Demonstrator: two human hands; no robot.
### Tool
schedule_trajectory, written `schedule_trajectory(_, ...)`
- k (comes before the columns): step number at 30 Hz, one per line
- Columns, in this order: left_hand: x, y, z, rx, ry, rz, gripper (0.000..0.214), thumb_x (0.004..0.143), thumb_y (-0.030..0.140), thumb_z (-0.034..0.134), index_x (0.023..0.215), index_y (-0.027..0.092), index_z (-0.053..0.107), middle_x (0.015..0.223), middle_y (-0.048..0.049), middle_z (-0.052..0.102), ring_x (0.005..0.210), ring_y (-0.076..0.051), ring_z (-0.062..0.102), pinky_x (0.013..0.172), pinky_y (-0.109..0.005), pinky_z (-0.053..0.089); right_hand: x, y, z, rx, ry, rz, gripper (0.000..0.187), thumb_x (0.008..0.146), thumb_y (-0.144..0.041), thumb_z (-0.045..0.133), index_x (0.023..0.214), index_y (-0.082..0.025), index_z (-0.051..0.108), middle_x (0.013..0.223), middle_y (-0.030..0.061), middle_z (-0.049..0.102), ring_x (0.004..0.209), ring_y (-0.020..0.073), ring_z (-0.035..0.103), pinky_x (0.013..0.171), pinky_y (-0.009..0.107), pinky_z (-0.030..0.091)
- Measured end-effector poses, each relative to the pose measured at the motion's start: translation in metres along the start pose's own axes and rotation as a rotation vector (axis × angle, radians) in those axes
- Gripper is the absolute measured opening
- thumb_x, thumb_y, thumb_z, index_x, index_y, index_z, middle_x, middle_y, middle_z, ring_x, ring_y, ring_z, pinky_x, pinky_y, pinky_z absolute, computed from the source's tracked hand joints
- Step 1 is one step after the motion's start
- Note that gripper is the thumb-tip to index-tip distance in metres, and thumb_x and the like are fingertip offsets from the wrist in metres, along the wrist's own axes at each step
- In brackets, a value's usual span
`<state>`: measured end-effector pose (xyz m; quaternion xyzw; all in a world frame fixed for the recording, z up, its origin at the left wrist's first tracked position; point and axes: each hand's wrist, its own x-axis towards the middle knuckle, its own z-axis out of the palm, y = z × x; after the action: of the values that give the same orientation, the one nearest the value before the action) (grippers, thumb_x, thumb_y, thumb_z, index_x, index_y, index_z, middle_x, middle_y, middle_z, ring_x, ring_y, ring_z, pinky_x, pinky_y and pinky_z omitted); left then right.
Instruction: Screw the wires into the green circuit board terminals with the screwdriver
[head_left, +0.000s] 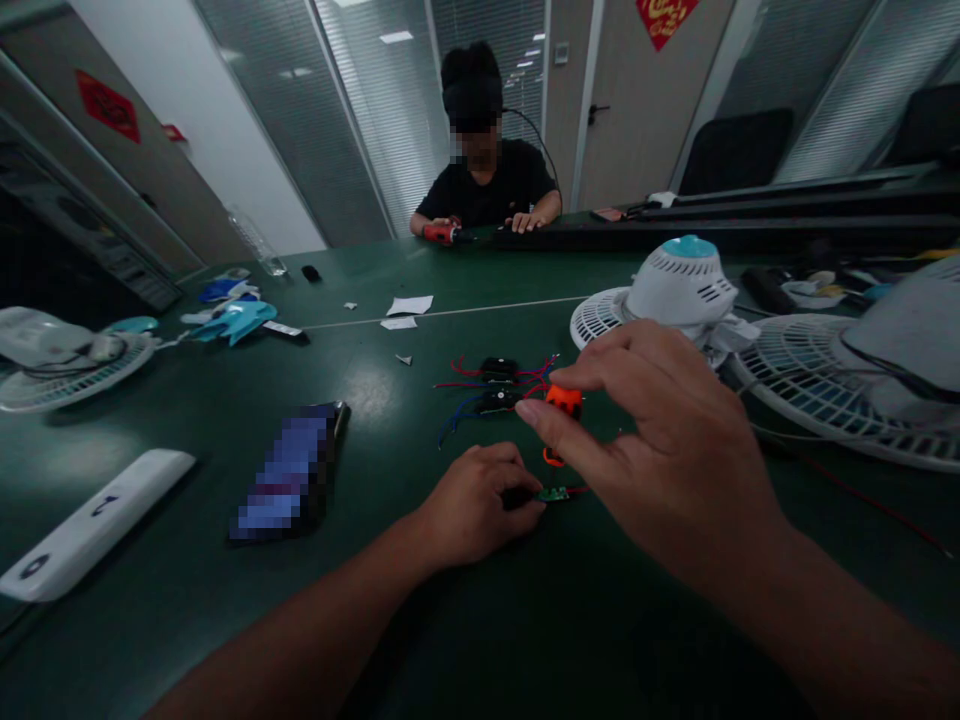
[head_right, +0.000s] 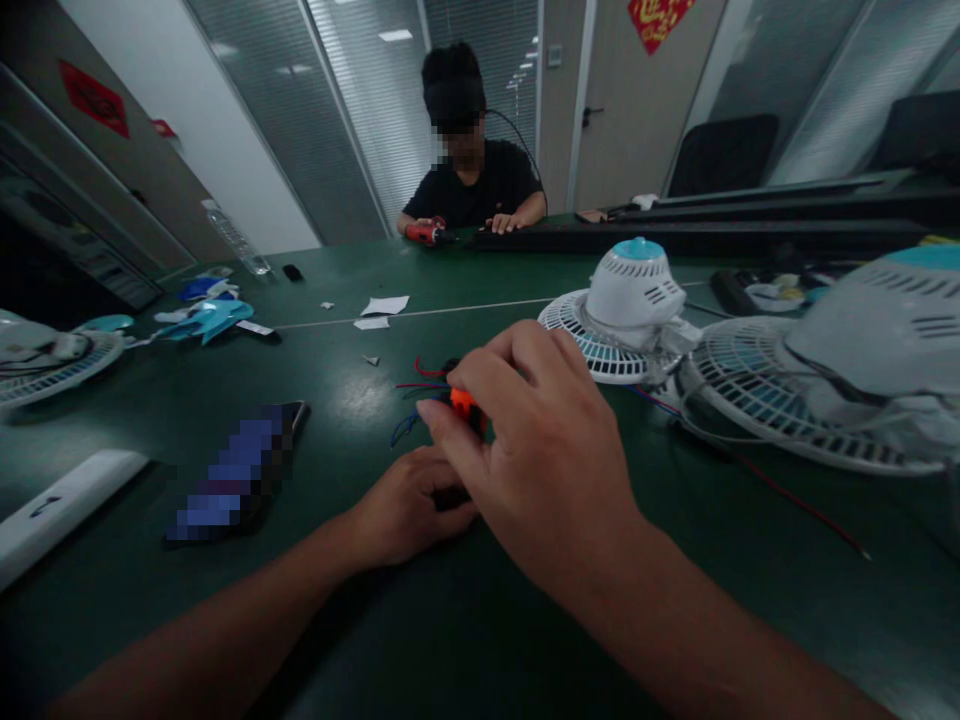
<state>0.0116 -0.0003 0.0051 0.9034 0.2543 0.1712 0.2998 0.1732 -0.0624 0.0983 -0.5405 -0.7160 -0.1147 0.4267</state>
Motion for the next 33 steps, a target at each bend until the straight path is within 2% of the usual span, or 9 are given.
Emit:
schedule_trajectory(9,-0.0001,-0.0011,-0.0006,0.022,0.001,0.002,0.016,0.082,0.025,0.063,0.093,0.020,0.074,0.090,-0.0047,0.067,0.080,-0.017,0.064,0.080,-0.034,0.053,0.0011,0.0022,-0.0007,-0.027,0.016,-0.006,0.005,0.082,-0.020,0.065,0.078,-0.016,0.065,0.075,0.0075,0.059,0.073,0.0252,0.056,0.063,0.039,0.045)
schedule_trajectory(21,-0.0005,-0.0025,0.0007,0.019,0.014,0.015,0.015,0.082,0.025,0.063,0.091,0.019,0.073,0.086,-0.0046,0.068,0.078,-0.017,0.063,0.079,-0.034,0.052,0.0005,-0.0003,0.0000,0.014,-0.023,0.028,0.005,0.082,-0.016,0.061,0.081,-0.018,0.066,0.077,0.0085,0.061,0.076,0.0253,0.057,0.064,0.038,0.045)
schedule_trajectory(29,-0.0006,-0.0016,0.0000,0.029,0.013,0.010,0.014,0.082,0.025,0.063,0.089,0.019,0.073,0.084,-0.0036,0.067,0.076,-0.016,0.063,0.076,-0.032,0.052,0.0017,0.0004,-0.0006,0.039,-0.012,0.005,0.005,0.080,-0.015,0.062,0.082,-0.016,0.066,0.078,0.0080,0.062,0.076,0.0245,0.059,0.065,0.038,0.046)
schedule_trajectory(33,-0.0001,-0.0011,-0.0001,0.035,0.016,0.009,0.013,0.080,0.024,0.063,0.086,0.018,0.072,0.082,-0.0038,0.067,0.073,-0.016,0.062,0.074,-0.032,0.051,0.0017,-0.0004,-0.0002,0.058,-0.011,-0.006,0.007,0.079,-0.013,0.061,0.081,-0.011,0.068,0.077,0.0107,0.063,0.075,0.0256,0.059,0.065,0.039,0.047)
